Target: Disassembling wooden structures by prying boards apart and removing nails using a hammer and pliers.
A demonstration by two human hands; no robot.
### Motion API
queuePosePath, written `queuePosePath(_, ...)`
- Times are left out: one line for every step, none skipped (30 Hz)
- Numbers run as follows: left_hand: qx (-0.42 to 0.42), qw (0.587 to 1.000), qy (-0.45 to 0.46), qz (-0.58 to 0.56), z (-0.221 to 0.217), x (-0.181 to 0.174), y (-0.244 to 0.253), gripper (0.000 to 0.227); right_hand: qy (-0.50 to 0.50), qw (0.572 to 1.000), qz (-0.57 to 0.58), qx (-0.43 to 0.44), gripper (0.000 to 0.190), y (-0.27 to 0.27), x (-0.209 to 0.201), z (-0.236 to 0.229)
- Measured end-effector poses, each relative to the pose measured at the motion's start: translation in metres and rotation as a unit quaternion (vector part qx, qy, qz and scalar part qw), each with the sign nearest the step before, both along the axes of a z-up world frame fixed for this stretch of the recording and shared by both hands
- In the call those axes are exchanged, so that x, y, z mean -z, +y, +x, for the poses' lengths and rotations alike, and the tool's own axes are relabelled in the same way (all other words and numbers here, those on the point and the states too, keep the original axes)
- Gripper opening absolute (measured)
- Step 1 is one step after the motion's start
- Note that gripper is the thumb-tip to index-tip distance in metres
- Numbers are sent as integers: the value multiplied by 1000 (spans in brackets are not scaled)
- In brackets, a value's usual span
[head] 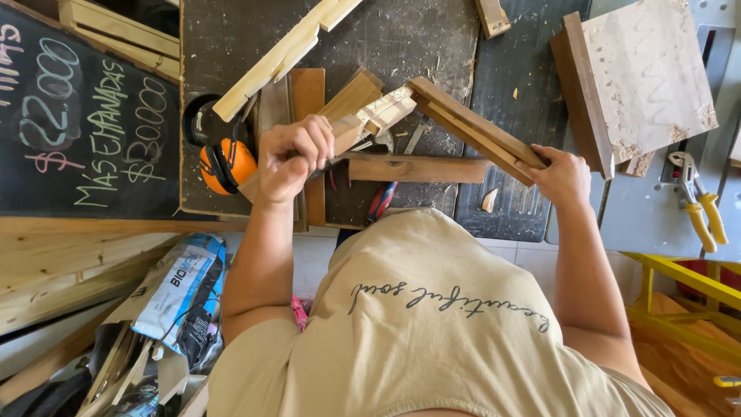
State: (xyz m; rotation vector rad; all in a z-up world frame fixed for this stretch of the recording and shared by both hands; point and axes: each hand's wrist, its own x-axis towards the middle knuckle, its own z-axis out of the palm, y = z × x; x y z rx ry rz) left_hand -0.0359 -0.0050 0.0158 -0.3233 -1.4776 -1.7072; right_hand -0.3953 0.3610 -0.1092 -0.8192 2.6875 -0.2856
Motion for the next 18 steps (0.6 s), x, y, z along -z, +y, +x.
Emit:
queuePosePath(-3,1000,-6,12,-3,2,-3,44,-6,1000,27,-2,59,-1,-3,-4)
queuePosePath(-6,1000,-12,24,-6,5,-6,42,-13,998,54,-5,59,-3,-5,-9)
queuePosePath(-4,1000,-12,24,-6,3,-7,42,-13,998,54,-3,59,-7,-10,-11)
queuePosePath(-6,1000,-19,10,-7,1,-8,43,-13,997,81,-11,59,-11,-15,-14)
queuePosePath(-6,1000,-26,-4,-7,0,-10,44,-14,994,106,-19,59,-15,-20,-15)
queuePosePath(-4,1000,-27,-4,-6,-1,-12,44,-16,994,106,-16,59,-15,-18,-17)
queuePosePath(-3,999,-30,-15,-6,-1,-14,44,-22,993,117,-26,59,-16,-17,-21)
queuePosePath(-2,999,-33,-25,-6,-1,-17,45,-29,991,128,-35,60,-17,-16,-25)
queuePosePath(-3,999,-35,-24,-9,-2,-18,45,-31,991,129,-36,60,-18,-17,-29)
queuePosePath(4,999,-32,-22,-11,-1,-19,45,-36,991,115,-50,60,-20,-16,-33)
queuePosePath(12,999,-27,-19,-14,-1,-19,45,-41,992,102,-63,60,-19,-17,-36)
queuePosePath(13,999,-28,-18,-17,5,-22,45,-42,992,103,-62,60,-17,-16,-39)
queuePosePath(13,999,-25,-15,-21,10,-27,46,-43,992,101,-61,60,-20,-15,-44)
queuePosePath(12,1000,-22,-13,-25,14,-32,47,-45,992,99,-61,60,-22,-14,-48)
queuePosePath(9,1000,-23,-14,-27,2,-35,47,-45,992,98,-63,60,-31,-30,-45)
queuePosePath(10,997,-72,-7,-30,-11,-38,47,-93,989,102,-49,58,-40,-46,-42)
queuePosePath(14,993,-120,-1,-35,-23,-42,47,-138,984,104,-33,56,-48,-63,-40)
queuePosePath(14,993,-119,-4,-43,-28,-41,47,-137,985,102,-32,56,-50,-66,-40)
